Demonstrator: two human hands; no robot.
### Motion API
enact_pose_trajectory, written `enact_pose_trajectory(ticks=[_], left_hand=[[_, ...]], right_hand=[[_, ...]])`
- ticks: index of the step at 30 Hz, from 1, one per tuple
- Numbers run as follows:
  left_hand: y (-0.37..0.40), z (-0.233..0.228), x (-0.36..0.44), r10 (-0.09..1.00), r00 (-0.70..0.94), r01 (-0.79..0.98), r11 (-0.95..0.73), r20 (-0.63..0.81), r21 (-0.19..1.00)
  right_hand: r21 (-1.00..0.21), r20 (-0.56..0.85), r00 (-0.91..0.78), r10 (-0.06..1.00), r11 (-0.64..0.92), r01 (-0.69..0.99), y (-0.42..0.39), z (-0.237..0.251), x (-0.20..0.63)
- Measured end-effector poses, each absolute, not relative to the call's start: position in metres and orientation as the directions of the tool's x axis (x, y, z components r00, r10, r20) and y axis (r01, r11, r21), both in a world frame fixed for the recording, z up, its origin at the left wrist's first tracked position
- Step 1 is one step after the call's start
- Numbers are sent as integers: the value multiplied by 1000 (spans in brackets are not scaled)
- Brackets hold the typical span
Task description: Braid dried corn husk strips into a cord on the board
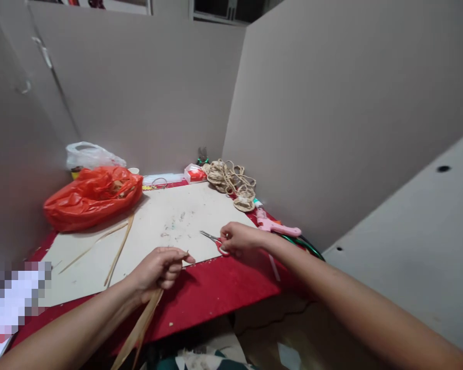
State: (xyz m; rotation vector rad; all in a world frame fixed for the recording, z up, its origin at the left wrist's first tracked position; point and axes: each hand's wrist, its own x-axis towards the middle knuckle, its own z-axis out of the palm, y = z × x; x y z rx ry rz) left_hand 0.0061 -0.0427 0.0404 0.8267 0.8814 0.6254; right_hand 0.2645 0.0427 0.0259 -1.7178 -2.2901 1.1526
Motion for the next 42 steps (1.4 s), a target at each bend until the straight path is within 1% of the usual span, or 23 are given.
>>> enact_pose_trajectory(ticks=[1,2,4,5,7,8,10,13,16,18,20,23,25,27,31,34,37,39,40,42], left_hand=[[-39,40,3,773,489,-180,542,-403,821],[-34,39,0,783,480,-216,542,-395,812],[-26,37,-4,796,465,-262,543,-388,798],[-22,35,-4,798,458,-272,545,-391,793],[-15,33,-4,797,458,-278,550,-395,787],[-12,32,-3,795,461,-281,552,-394,785],[-7,31,0,785,481,-285,560,-389,778],[-2,31,4,783,489,-273,555,-384,785],[3,30,5,802,455,-241,529,-387,814],[7,27,4,813,436,-227,515,-387,827],[11,23,5,822,426,-222,500,-378,837],[17,19,7,823,435,-210,487,-365,848],[19,16,9,820,443,-199,484,-362,852],[21,14,10,826,434,-189,473,-359,861],[25,10,9,825,434,-160,465,-361,870],[29,7,7,793,490,-141,483,-362,864],[31,3,7,788,502,-99,462,-356,881],[30,1,8,798,485,-65,442,-359,895],[29,1,10,805,470,-59,440,-364,896],[25,3,13,820,432,-79,448,-375,891]], right_hand=[[-595,-342,-389,856,123,794,45,28,263],[-613,-268,-397,878,162,774,46,31,261],[-680,-66,-417,907,265,684,41,38,250],[-734,13,-425,905,297,611,37,42,242],[-832,99,-460,883,326,448,26,47,224],[-859,129,-482,866,341,382,21,48,214],[-875,167,-524,835,371,312,15,47,197],[-812,288,-550,784,505,294,18,38,184],[-688,432,-565,703,662,297,28,28,182],[-589,480,-588,651,736,333,33,24,183],[-452,497,-628,599,796,401,36,21,185],[-259,464,-697,548,836,484,39,20,188],[-194,437,-726,530,844,499,42,20,190],[-172,432,-742,513,854,491,45,18,192],[-191,461,-738,492,868,459,51,15,194],[-168,463,-743,484,870,463,53,15,196],[-157,454,-755,473,877,454,54,17,199],[-223,449,-749,487,873,434,54,18,202],[-283,448,-738,504,864,417,53,18,202],[-444,448,-696,561,815,372,52,19,203]])
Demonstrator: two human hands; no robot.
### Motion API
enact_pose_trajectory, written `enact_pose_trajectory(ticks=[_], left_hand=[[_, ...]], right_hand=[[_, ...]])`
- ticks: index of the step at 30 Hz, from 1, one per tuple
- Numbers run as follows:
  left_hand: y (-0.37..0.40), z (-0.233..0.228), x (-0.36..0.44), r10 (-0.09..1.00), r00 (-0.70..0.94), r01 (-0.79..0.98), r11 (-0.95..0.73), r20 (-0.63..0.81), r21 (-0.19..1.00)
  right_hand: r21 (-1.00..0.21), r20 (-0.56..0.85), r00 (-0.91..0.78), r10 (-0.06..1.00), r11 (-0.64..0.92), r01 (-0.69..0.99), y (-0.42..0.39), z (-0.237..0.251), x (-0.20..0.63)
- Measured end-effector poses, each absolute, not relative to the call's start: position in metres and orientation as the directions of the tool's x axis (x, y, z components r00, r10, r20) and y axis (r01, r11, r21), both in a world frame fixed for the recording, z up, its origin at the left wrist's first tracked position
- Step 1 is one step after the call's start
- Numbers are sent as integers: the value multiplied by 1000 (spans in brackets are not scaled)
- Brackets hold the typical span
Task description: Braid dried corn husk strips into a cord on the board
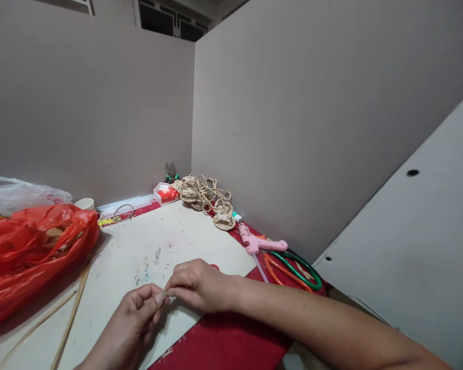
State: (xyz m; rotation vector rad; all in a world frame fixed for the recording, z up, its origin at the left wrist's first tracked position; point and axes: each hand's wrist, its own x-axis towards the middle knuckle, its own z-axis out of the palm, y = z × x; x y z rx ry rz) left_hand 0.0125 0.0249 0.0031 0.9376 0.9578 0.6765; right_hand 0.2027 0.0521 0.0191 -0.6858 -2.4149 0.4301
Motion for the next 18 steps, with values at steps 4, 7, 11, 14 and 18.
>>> enact_pose_trajectory(ticks=[4,7,11,14,18], left_hand=[[22,5,15,845,381,-120,447,-375,886],[29,-1,11,841,366,-108,463,-398,880],[39,-11,4,823,410,-118,475,-392,872],[41,-12,3,824,412,-127,474,-388,871],[39,-12,4,818,421,-142,487,-392,862]], right_hand=[[-727,415,-540,732,624,288,50,23,208],[-798,374,-362,854,495,343,51,30,226],[-731,501,20,865,411,545,56,43,276],[-733,525,298,797,245,635,62,47,323],[-530,478,327,815,-29,848,68,37,372]])
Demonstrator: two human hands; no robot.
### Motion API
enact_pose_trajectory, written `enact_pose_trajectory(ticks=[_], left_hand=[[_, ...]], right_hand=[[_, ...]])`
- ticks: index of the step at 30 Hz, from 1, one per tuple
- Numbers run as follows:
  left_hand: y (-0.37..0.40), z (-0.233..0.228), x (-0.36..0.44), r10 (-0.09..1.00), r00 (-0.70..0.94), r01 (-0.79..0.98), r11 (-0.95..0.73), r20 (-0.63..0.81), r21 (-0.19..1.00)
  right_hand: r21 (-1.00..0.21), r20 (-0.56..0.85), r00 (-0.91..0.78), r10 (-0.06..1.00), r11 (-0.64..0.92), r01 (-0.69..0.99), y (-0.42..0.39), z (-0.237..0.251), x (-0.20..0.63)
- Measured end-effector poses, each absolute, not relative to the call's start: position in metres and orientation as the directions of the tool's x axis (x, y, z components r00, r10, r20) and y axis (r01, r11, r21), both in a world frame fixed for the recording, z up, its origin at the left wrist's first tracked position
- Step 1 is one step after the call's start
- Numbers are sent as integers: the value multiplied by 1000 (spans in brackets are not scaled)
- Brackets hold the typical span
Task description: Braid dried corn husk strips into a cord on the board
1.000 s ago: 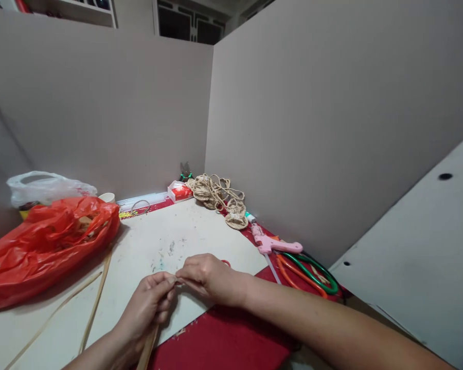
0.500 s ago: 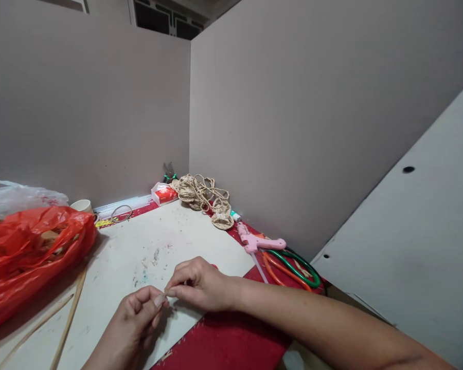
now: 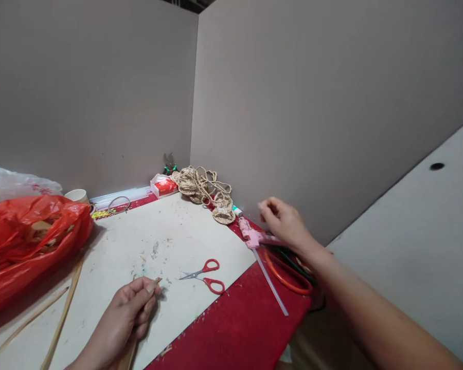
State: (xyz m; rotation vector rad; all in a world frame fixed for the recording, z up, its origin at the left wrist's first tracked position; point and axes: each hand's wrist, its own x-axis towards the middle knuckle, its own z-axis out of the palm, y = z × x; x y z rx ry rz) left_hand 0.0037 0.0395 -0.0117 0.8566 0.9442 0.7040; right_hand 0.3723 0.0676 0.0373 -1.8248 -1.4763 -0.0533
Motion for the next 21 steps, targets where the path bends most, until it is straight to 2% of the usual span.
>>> enact_pose_trajectory(ticks=[3,5,7,12,18,21], left_hand=[[40,-12,4,811,425,-138,498,-404,856],[40,-11,3,804,425,-130,508,-415,852],[40,-11,3,801,426,-119,511,-422,851],[39,-9,3,798,445,-100,495,-406,863],[39,-7,3,794,445,-73,492,-413,867],[39,-5,4,792,451,-70,491,-411,868]], right_hand=[[-317,252,283,926,-197,928,63,26,386],[-192,112,262,958,-238,952,56,22,386],[-125,30,249,968,-244,962,48,21,383],[-117,-54,165,985,-170,978,42,22,380],[-203,24,123,992,-115,972,42,17,386],[-208,24,102,994,-95,974,37,15,391]])
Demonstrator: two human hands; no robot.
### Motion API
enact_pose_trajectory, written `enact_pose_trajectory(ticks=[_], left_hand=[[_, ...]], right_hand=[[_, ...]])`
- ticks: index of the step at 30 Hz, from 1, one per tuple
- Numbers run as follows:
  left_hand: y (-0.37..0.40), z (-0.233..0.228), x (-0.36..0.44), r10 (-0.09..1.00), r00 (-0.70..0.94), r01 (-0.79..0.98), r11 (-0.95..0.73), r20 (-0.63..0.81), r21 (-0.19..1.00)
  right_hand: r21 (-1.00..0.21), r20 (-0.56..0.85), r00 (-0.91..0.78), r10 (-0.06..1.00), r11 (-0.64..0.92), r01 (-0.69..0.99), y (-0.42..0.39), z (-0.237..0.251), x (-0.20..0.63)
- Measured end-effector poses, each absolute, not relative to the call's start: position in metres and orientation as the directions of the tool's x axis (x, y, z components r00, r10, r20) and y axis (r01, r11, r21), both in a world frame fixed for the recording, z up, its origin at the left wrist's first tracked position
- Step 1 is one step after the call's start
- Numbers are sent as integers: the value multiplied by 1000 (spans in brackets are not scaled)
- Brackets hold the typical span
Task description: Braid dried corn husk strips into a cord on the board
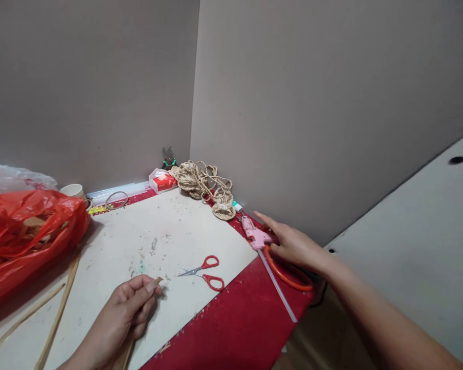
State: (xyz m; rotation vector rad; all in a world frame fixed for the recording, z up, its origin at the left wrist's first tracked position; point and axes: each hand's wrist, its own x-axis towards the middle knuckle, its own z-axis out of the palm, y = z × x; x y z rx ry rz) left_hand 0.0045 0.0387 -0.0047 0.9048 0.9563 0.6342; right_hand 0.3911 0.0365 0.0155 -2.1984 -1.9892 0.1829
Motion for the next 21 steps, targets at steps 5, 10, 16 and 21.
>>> enact_pose_trajectory(ticks=[5,10,16,21], left_hand=[[39,-5,5,791,449,-68,495,-417,866],[40,-10,3,788,450,-72,501,-420,863],[40,-11,3,780,466,-97,514,-417,852],[41,-13,2,777,470,-91,515,-419,852]], right_hand=[[-148,127,62,990,-43,988,31,18,392],[-166,336,-5,942,64,984,63,36,368],[-214,71,-24,997,39,976,142,46,350],[-327,-102,-42,994,6,945,176,57,353]])
